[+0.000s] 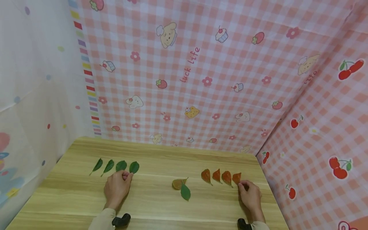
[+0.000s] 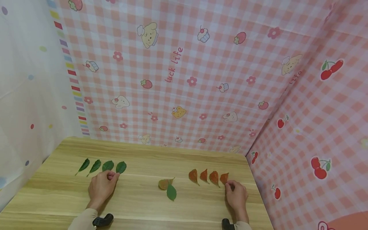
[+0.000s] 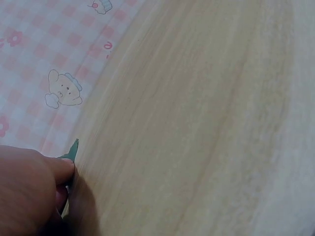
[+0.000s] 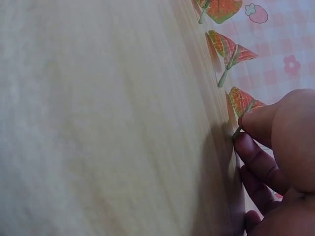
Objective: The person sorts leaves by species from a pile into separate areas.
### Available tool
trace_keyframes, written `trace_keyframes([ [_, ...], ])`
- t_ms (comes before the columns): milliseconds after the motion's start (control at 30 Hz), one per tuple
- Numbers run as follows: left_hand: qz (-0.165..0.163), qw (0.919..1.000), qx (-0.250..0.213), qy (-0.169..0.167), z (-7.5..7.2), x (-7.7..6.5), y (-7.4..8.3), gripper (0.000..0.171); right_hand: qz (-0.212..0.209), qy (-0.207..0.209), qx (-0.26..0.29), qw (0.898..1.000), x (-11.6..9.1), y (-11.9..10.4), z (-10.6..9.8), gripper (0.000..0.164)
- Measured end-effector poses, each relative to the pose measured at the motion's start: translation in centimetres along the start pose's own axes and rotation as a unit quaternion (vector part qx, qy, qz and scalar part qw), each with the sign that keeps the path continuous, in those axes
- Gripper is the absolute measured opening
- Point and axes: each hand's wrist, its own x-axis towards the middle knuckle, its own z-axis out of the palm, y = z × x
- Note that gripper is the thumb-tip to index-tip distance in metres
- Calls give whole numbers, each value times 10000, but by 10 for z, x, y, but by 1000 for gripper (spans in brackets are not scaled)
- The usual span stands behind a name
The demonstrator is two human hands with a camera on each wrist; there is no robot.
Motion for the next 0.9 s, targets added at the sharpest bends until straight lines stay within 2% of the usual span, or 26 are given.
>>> trace_keyframes([
  [567, 85, 9998, -132, 76, 0, 1, -1, 24, 69, 333, 77, 9994, 1, 3, 5, 14],
  [733, 46, 9999, -154, 29, 0, 0, -3, 26, 105, 185, 246, 9995, 0, 2, 0, 18],
  [900, -32, 9998, -186, -105, -3, -1, -1, 29, 309, -93, 333, 9989, -2, 1, -8, 28],
])
